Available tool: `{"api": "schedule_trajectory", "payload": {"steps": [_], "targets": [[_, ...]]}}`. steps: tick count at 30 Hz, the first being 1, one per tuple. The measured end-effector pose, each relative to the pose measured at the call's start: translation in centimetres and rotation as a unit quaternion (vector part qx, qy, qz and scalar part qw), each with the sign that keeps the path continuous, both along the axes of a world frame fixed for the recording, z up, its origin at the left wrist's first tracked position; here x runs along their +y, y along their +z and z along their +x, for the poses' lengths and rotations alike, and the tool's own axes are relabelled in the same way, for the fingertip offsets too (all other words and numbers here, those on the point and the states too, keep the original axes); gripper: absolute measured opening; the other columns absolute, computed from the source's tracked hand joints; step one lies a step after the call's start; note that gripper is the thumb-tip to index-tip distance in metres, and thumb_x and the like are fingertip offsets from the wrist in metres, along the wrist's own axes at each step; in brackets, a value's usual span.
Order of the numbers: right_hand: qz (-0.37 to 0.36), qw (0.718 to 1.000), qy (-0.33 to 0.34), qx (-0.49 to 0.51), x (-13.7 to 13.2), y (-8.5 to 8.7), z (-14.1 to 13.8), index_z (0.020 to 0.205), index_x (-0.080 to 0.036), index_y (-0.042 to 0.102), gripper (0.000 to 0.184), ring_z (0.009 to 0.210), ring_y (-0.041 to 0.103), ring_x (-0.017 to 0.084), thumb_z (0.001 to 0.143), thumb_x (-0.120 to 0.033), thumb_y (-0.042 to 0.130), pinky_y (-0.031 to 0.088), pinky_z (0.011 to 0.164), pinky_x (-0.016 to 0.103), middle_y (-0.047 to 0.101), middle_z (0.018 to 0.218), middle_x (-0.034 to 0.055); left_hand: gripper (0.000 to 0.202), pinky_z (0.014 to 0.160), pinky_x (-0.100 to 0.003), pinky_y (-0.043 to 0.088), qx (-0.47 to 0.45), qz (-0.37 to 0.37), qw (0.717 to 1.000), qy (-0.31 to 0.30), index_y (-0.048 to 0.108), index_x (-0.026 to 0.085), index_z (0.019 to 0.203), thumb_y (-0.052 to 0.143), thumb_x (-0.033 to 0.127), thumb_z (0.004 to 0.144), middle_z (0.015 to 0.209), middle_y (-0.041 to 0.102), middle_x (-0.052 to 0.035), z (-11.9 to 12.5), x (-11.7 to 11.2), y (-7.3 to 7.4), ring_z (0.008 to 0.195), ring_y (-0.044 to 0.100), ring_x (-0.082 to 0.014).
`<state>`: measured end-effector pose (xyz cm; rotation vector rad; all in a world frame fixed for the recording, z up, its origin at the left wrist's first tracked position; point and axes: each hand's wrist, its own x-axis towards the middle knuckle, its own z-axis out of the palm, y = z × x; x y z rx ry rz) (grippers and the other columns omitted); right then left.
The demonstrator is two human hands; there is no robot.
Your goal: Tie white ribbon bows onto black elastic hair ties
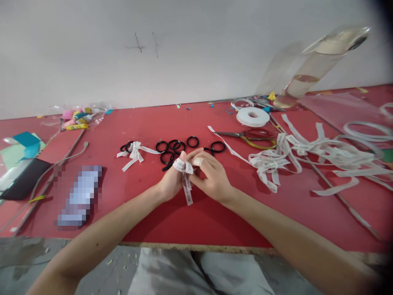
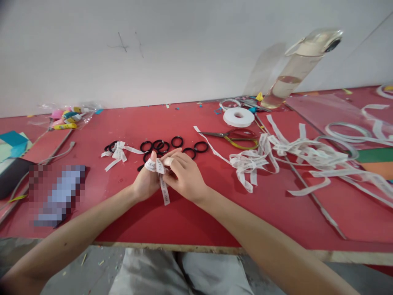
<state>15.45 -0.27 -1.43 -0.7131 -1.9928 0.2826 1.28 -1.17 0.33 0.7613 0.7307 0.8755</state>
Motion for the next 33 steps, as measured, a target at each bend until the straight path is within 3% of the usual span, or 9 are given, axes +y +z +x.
{"api": "schedule_trajectory", "payload": {"steps": [4, 9, 18, 21, 23, 25, 28, 31, 33], "targets": [[-0.014, 0.999, 0.023, 0.037, -0.3, 0.4, -0.1, 0.083, -0.022, 0.061, 0.016, 0.08, 0.059, 0.019, 0.089, -0.01, 0.053, 0.049, 0.075, 0.034, 0.065, 0.079, 0.0036, 0.073, 0.048, -0.02, 0.022, -0.003, 0.005, 1.0, -0.017, 0.059, 0.023, 0.133, 0.053, 0.073, 0.081, 0.061, 0.043, 0.0042, -0.1, 0.0, -0.2, 0.049, 0.028, -0.0065], [-0.124, 0.986, 0.047, 0.097, -0.7, 0.9, 0.0, 0.079, -0.022, 0.063, 0.019, 0.085, 0.062, 0.018, 0.092, -0.012, 0.052, 0.051, 0.079, 0.034, 0.066, 0.084, 0.0043, 0.08, 0.046, -0.02, 0.015, 0.018, 0.02, 0.999, -0.019, 0.053, 0.022, 0.139, 0.053, 0.075, 0.079, 0.061, 0.038, 0.0058, -0.2, 0.4, -0.3, 0.048, 0.02, -0.0058], [-0.243, 0.941, 0.13, 0.196, -0.7, 0.7, 0.6, 0.095, -0.027, 0.072, 0.014, 0.103, 0.063, 0.02, 0.093, -0.024, 0.057, 0.052, 0.09, 0.039, 0.069, 0.104, 0.0055, 0.075, 0.048, -0.02, 0.011, 0.059, 0.115, 0.991, -0.046, 0.047, 0.026, 0.142, 0.053, 0.07, 0.083, 0.072, 0.048, 0.0018, -1.0, 0.9, -1.3, 0.052, 0.024, -0.0052], [-0.298, 0.916, 0.142, 0.23, -0.5, 0.6, 0.7, 0.091, -0.027, 0.073, 0.012, 0.098, 0.065, 0.02, 0.091, -0.034, 0.063, 0.054, 0.088, 0.039, 0.069, 0.099, 0.0042, 0.074, 0.046, -0.019, 0.016, 0.085, 0.155, 0.982, -0.068, 0.044, 0.028, 0.145, 0.055, 0.068, 0.083, 0.071, 0.049, 0.0021, -1.5, 0.9, -1.3, 0.051, 0.03, -0.0062], [-0.325, 0.905, 0.126, 0.242, -0.4, 0.6, 0.6, 0.087, -0.026, 0.074, 0.013, 0.093, 0.066, 0.019, 0.085, -0.039, 0.069, 0.055, 0.086, 0.037, 0.07, 0.094, 0.0033, 0.069, 0.05, -0.019, 0.031, 0.117, 0.2, 0.97, -0.077, 0.045, 0.028, 0.144, 0.056, 0.063, 0.085, 0.075, 0.054, -0.0005, -1.8, 0.9, -1.1, 0.057, 0.042, -0.0089], [-0.346, 0.899, 0.101, 0.25, -0.5, 0.6, 0.5, 0.083, -0.025, 0.073, 0.015, 0.088, 0.066, 0.018, 0.082, -0.04, 0.073, 0.056, 0.082, 0.035, 0.069, 0.089, 0.0027, 0.063, 0.068, -0.026, 0.046, 0.146, 0.265, 0.95, -0.076, 0.048, 0.027, 0.142, 0.058, 0.057, 0.087, 0.084, 0.06, -0.004, -2.1, 0.8, -0.7, 0.073, 0.055, -0.0144], [-0.363, 0.891, 0.071, 0.263, -0.6, 0.6, 0.4, 0.087, -0.024, 0.071, 0.018, 0.078, 0.064, 0.015, 0.079, -0.039, 0.076, 0.055, 0.075, 0.031, 0.067, 0.081, 0.0003, 0.063, 0.088, -0.036, 0.047, 0.178, 0.323, 0.926, -0.079, 0.048, 0.026, 0.142, 0.065, 0.047, 0.085, 0.092, 0.063, -0.0044, -2.3, 0.9, -0.4, 0.086, 0.059, -0.0182], [-0.361, 0.884, 0.064, 0.289, -0.8, 0.5, 0.5, 0.09, -0.025, 0.069, 0.019, 0.073, 0.062, 0.013, 0.077, -0.035, 0.078, 0.055, 0.071, 0.03, 0.066, 0.08, -0.0014, 0.076, 0.084, -0.033, 0.046, 0.171, 0.309, 0.93, -0.097, 0.047, 0.026, 0.142, 0.079, 0.034, 0.073, 0.093, 0.062, -0.003, -2.4, 1.0, -0.5, 0.081, 0.058, -0.0163], [-0.36, 0.876, 0.075, 0.313, -0.7, 0.5, 0.7, 0.088, -0.025, 0.068, 0.017, 0.075, 0.063, 0.013, 0.077, -0.034, 0.078, 0.056, 0.072, 0.031, 0.066, 0.083, -0.0009, 0.085, 0.078, -0.031, 0.044, 0.126, 0.255, 0.955, -0.079, 0.049, 0.026, 0.141, 0.085, 0.027, 0.064, 0.087, 0.061, -0.0012, -2.4, 1.1, -0.5, 0.078, 0.056, -0.016]]}}
